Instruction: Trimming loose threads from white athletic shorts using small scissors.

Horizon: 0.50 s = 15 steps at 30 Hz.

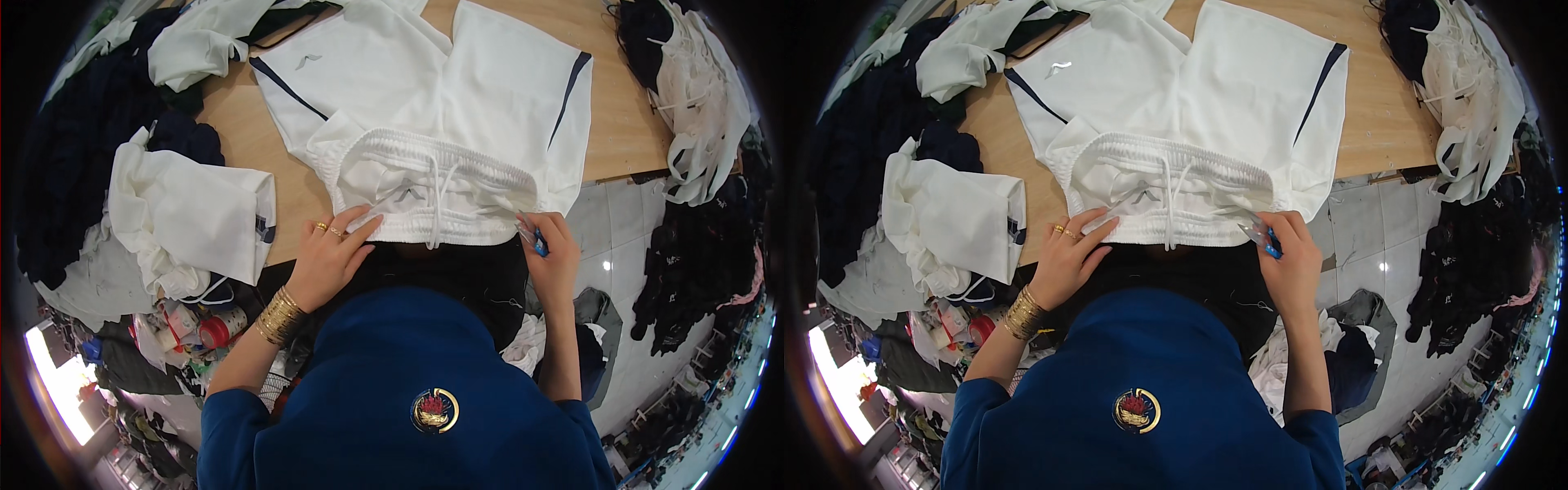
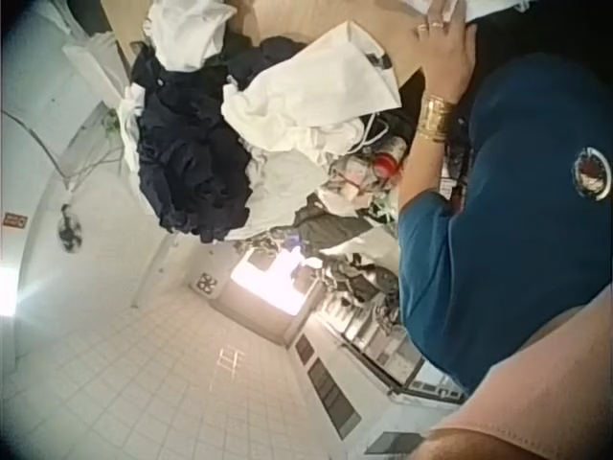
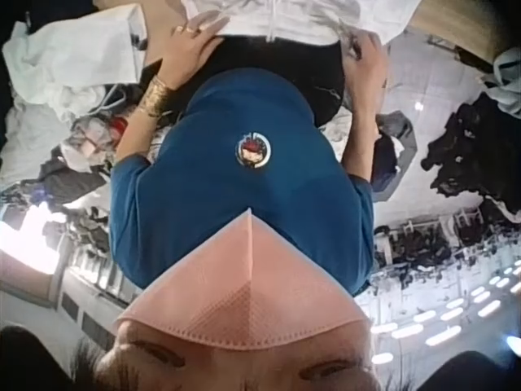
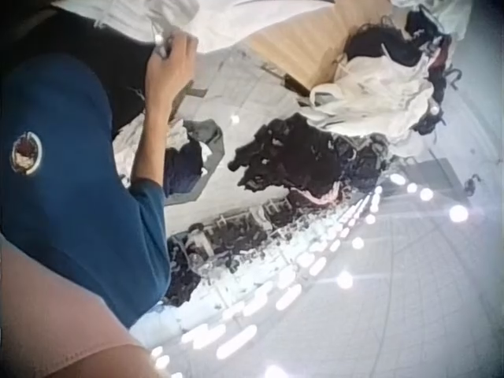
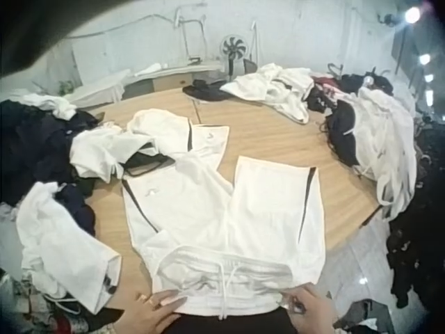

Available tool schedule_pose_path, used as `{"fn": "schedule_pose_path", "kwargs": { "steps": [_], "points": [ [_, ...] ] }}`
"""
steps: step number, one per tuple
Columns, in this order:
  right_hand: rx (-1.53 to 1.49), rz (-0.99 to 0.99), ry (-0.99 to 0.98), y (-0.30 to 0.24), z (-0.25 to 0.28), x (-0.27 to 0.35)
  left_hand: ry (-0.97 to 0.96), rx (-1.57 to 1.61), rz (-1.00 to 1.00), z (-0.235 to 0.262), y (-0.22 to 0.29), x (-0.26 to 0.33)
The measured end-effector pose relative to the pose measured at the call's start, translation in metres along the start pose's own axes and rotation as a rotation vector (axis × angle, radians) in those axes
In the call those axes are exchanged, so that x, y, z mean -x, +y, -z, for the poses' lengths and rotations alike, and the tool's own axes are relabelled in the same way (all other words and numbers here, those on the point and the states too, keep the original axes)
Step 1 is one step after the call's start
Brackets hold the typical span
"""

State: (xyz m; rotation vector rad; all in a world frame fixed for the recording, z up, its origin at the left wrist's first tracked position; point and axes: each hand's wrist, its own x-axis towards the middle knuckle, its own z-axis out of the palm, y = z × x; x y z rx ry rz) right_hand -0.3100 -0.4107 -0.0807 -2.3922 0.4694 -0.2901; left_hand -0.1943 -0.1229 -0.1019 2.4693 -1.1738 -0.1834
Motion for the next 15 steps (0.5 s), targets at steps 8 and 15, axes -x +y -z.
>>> {"fn": "schedule_pose_path", "kwargs": {
  "steps": [8,15],
  "points": [
    [-0.037,0.002,0.015,0.001,0.002,0.000,0.156,0.163,-0.013,0.002,-0.003,0.008],
    [-0.219,-0.063,-0.017,-0.010,-0.014,0.006,-0.431,0.903,0.431,-0.015,0.009,0.002]
  ]
}}
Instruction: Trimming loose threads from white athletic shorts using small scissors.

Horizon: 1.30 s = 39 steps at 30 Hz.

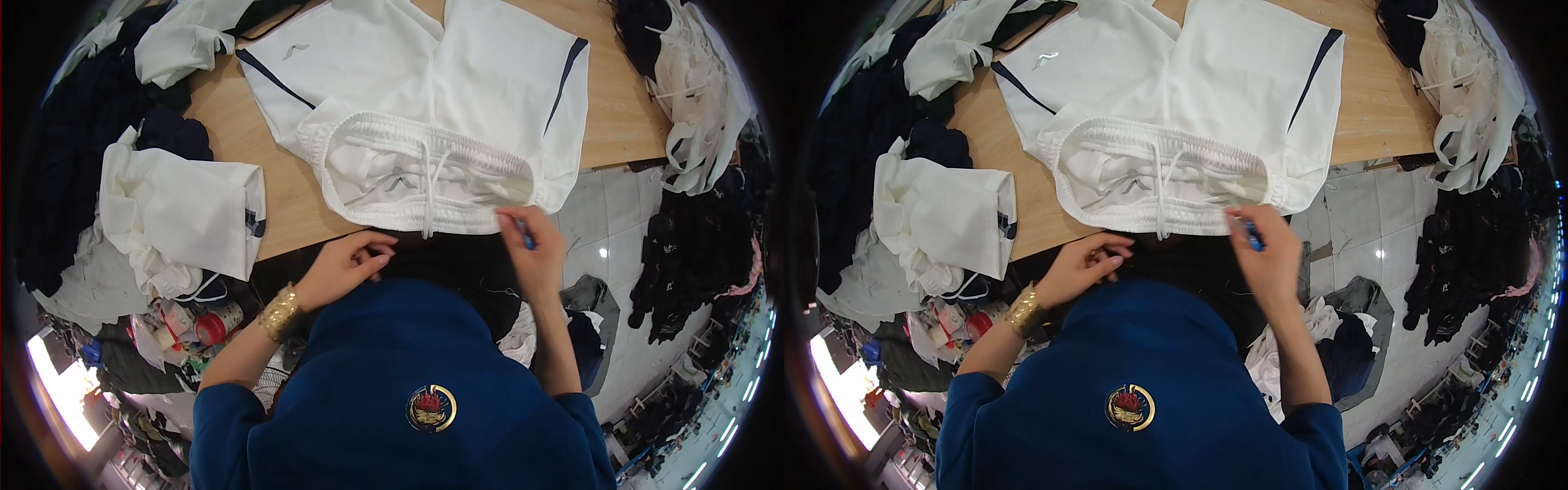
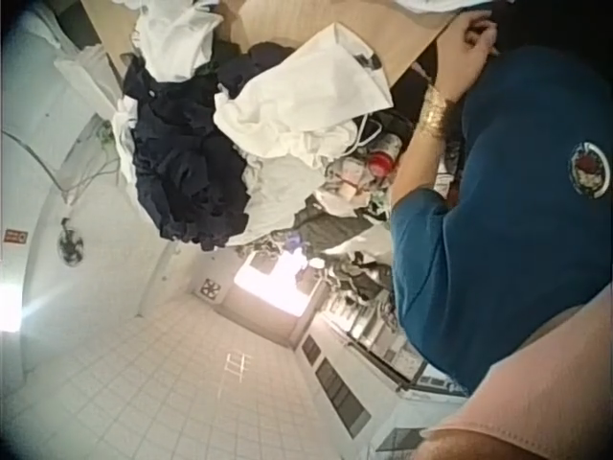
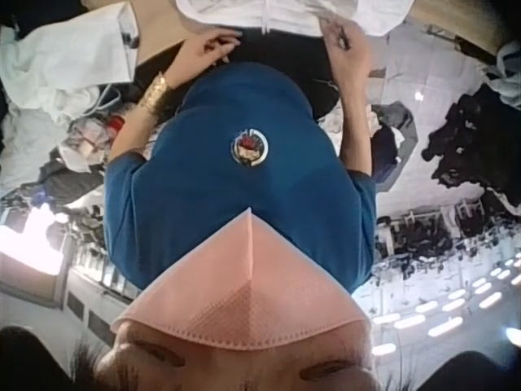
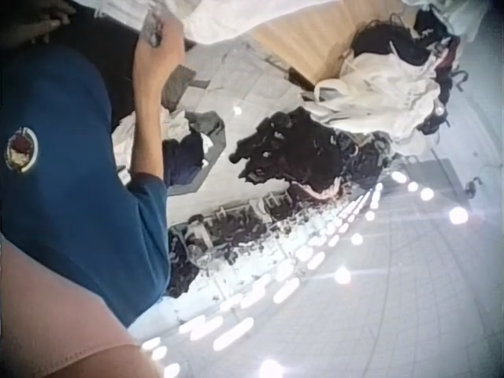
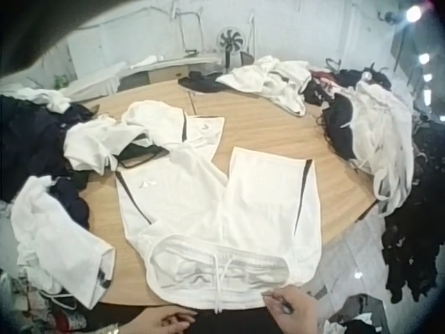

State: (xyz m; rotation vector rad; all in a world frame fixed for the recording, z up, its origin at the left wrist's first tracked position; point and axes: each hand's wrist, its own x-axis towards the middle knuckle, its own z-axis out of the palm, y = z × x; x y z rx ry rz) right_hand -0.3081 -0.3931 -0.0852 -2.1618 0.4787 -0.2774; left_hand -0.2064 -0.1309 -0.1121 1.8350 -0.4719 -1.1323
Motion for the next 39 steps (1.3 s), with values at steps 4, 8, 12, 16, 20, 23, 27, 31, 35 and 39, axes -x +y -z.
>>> {"fn": "schedule_pose_path", "kwargs": {
  "steps": [4,8,12,16,20,23,27,31,35,39],
  "points": [
    [0.117,0.065,-0.141,-0.015,-0.057,-0.002,-0.084,0.309,-0.033,-0.021,-0.022,-0.025],
    [0.030,-0.013,-0.239,-0.012,-0.064,-0.016,-0.153,0.692,0.154,-0.023,0.004,-0.028],
    [-0.976,-0.450,-0.543,-0.024,-0.021,-0.056,-0.113,0.884,0.224,-0.019,-0.003,-0.033],
    [-0.958,-0.171,-0.192,-0.041,0.009,-0.083,-0.104,0.902,0.217,-0.019,-0.002,-0.032],
    [-0.244,-0.142,-0.058,-0.014,-0.005,-0.068,-0.067,0.930,0.213,-0.022,-0.003,-0.031],
    [-0.228,-0.151,-0.292,-0.013,-0.023,-0.041,-0.092,0.973,0.198,-0.022,-0.006,-0.032],
    [-0.160,-0.169,-0.287,-0.002,-0.047,-0.022,-0.150,1.027,0.185,-0.025,-0.003,-0.033],
    [-0.226,-0.248,-0.335,-0.012,-0.041,-0.026,-0.045,1.057,0.166,-0.036,0.013,-0.038],
    [-0.365,-0.264,-0.204,-0.025,-0.028,-0.027,0.001,1.042,0.064,-0.034,0.034,-0.036],
    [-0.369,-0.171,-0.016,-0.038,-0.014,-0.028,0.017,0.994,0.011,-0.029,0.049,-0.031]
  ]
}}
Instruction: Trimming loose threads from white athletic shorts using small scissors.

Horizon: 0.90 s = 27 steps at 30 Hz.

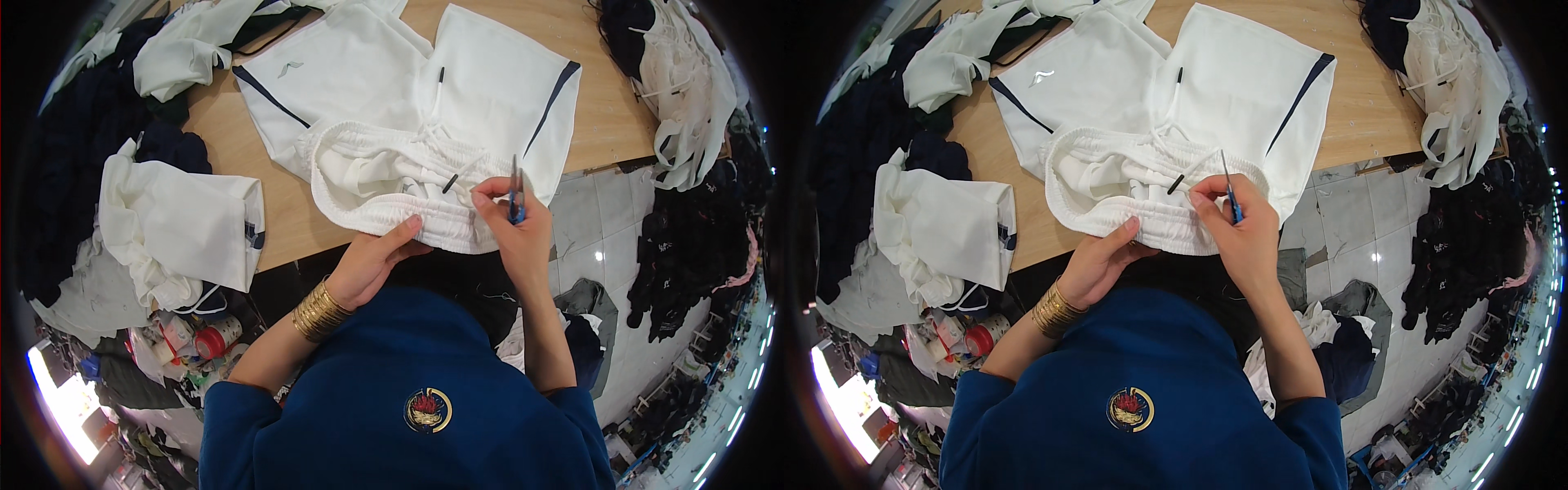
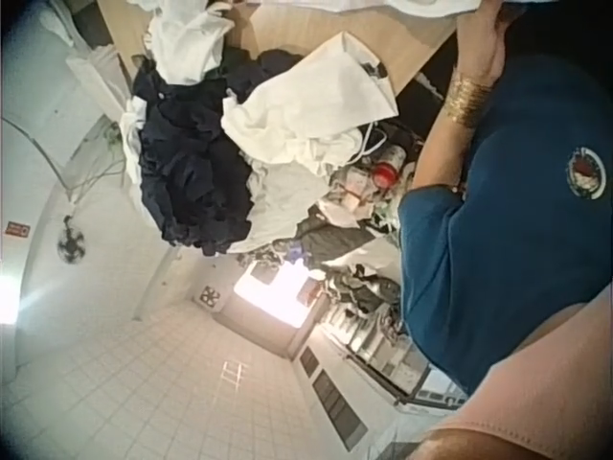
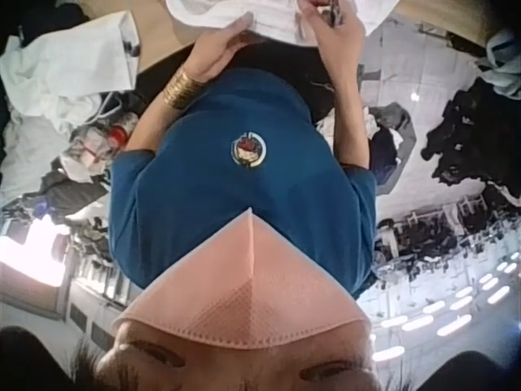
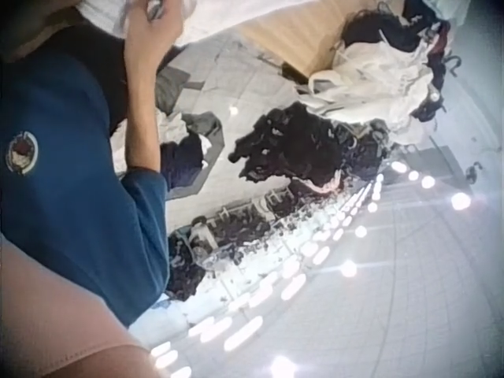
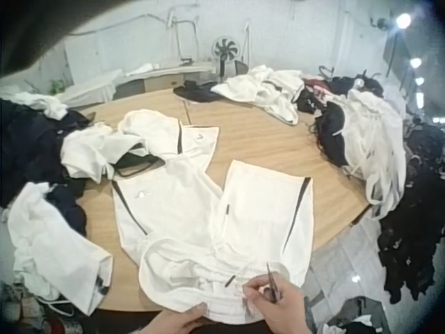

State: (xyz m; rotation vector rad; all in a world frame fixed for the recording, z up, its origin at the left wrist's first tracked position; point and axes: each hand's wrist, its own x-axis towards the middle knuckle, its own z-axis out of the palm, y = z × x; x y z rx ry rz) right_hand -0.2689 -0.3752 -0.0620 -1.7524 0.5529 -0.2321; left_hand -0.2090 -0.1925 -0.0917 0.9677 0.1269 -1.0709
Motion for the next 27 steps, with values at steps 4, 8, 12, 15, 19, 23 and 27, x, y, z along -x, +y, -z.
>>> {"fn": "schedule_pose_path", "kwargs": {
  "steps": [4,8,12,15,19,23,27],
  "points": [
    [0.232,0.091,0.067,-0.010,0.014,0.000,-0.032,0.014,-0.020,-0.005,0.007,0.003],
    [0.506,0.176,0.159,-0.007,0.026,0.001,-0.029,0.015,-0.036,-0.005,0.012,0.005],
    [0.598,0.189,0.215,0.009,0.038,0.000,-0.041,0.031,-0.069,-0.007,0.014,0.004],
    [0.509,0.143,0.252,0.025,0.043,-0.002,-0.035,0.010,-0.073,0.000,0.009,0.003],
    [0.467,-0.204,0.052,0.050,0.061,-0.006,0.001,-0.044,-0.071,0.013,0.003,0.006],
    [0.117,-0.274,0.151,0.071,0.061,0.000,-0.014,-0.019,0.098,0.031,0.003,0.011],
    [-0.278,-0.346,0.242,0.049,0.055,0.004,-0.109,-0.417,0.329,0.032,0.016,0.016]
  ]
}}
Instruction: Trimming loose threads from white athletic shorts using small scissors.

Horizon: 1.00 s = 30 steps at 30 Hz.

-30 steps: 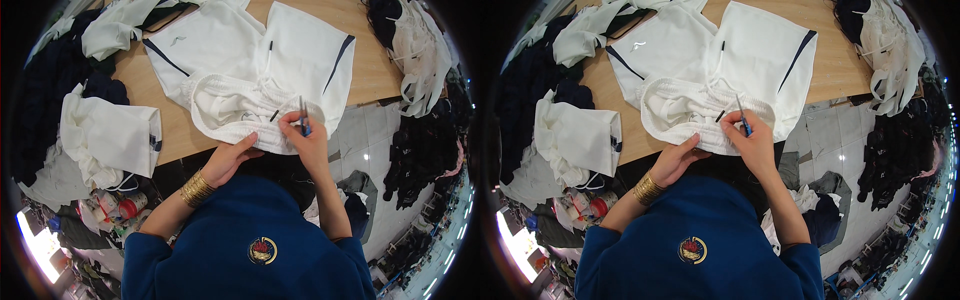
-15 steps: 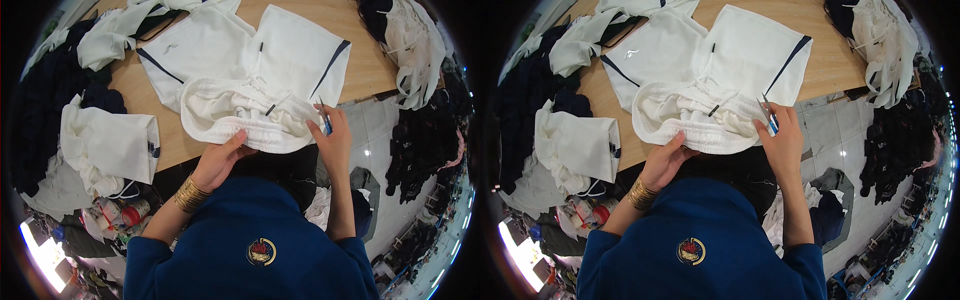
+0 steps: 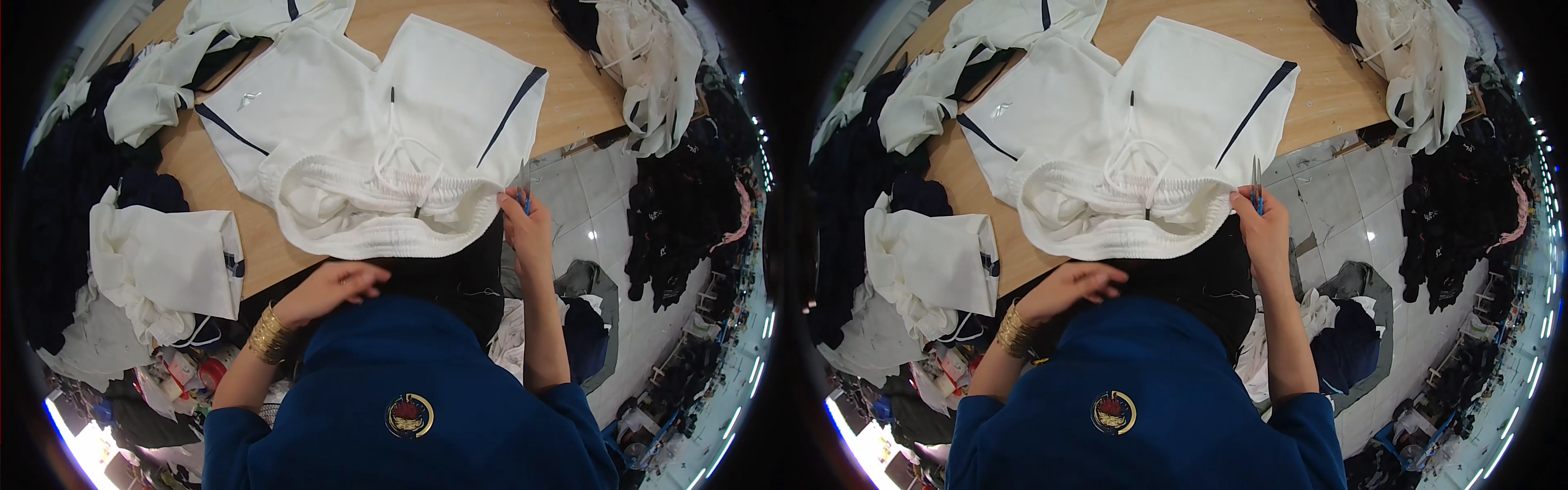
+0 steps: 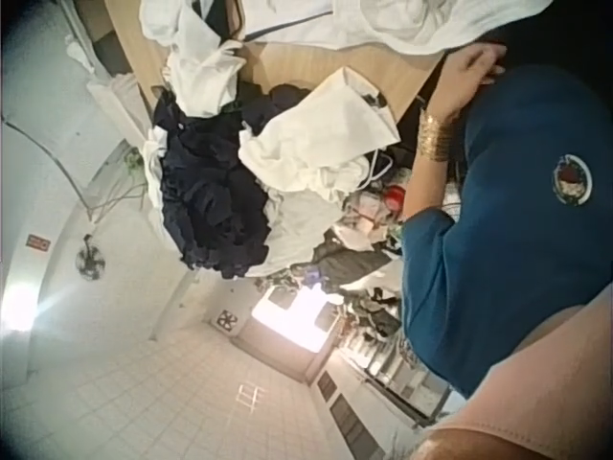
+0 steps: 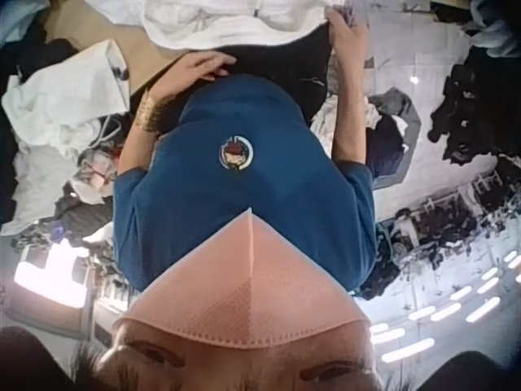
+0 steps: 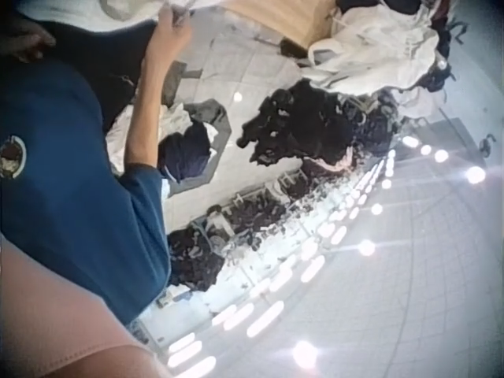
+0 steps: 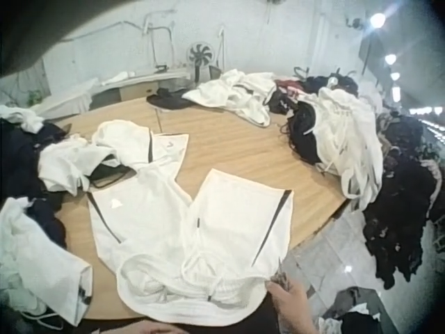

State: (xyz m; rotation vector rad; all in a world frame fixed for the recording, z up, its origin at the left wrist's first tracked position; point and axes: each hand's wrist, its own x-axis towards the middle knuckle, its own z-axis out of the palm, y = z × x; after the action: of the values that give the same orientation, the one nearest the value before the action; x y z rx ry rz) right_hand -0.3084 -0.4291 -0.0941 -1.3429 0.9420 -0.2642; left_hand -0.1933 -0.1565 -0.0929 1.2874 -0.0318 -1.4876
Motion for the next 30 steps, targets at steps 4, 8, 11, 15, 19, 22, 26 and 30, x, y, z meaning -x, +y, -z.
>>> {"fn": "schedule_pose_path", "kwargs": {
  "steps": [4,8,11,15,19,22,26,30],
  "points": [
    [-0.045,0.030,-0.016,-0.018,-0.004,0.007,-0.096,-0.315,-0.224,-0.019,0.043,0.017],
    [-0.226,0.021,-0.268,-0.038,-0.017,0.010,0.567,-1.124,-1.167,-0.029,0.080,-0.032],
    [-0.551,0.009,-0.474,-0.061,-0.027,0.009,0.396,-1.204,-1.162,-0.011,0.106,-0.062],
    [-0.550,0.082,-0.459,-0.088,-0.006,-0.003,0.054,-0.458,-0.633,-0.011,0.169,-0.030],
    [0.302,0.655,-0.556,-0.126,-0.015,0.014,-0.051,-0.320,-0.999,-0.005,0.203,0.021],
    [0.775,0.823,-0.002,-0.146,-0.020,0.010,-0.048,-0.267,-0.801,-0.005,0.222,0.040],
    [0.796,0.865,0.147,-0.174,-0.030,0.010,0.133,-0.294,-0.952,-0.003,0.228,0.061],
    [0.772,0.929,0.163,-0.193,-0.039,0.019,0.434,-0.844,-1.102,0.007,0.233,0.076]
  ]
}}
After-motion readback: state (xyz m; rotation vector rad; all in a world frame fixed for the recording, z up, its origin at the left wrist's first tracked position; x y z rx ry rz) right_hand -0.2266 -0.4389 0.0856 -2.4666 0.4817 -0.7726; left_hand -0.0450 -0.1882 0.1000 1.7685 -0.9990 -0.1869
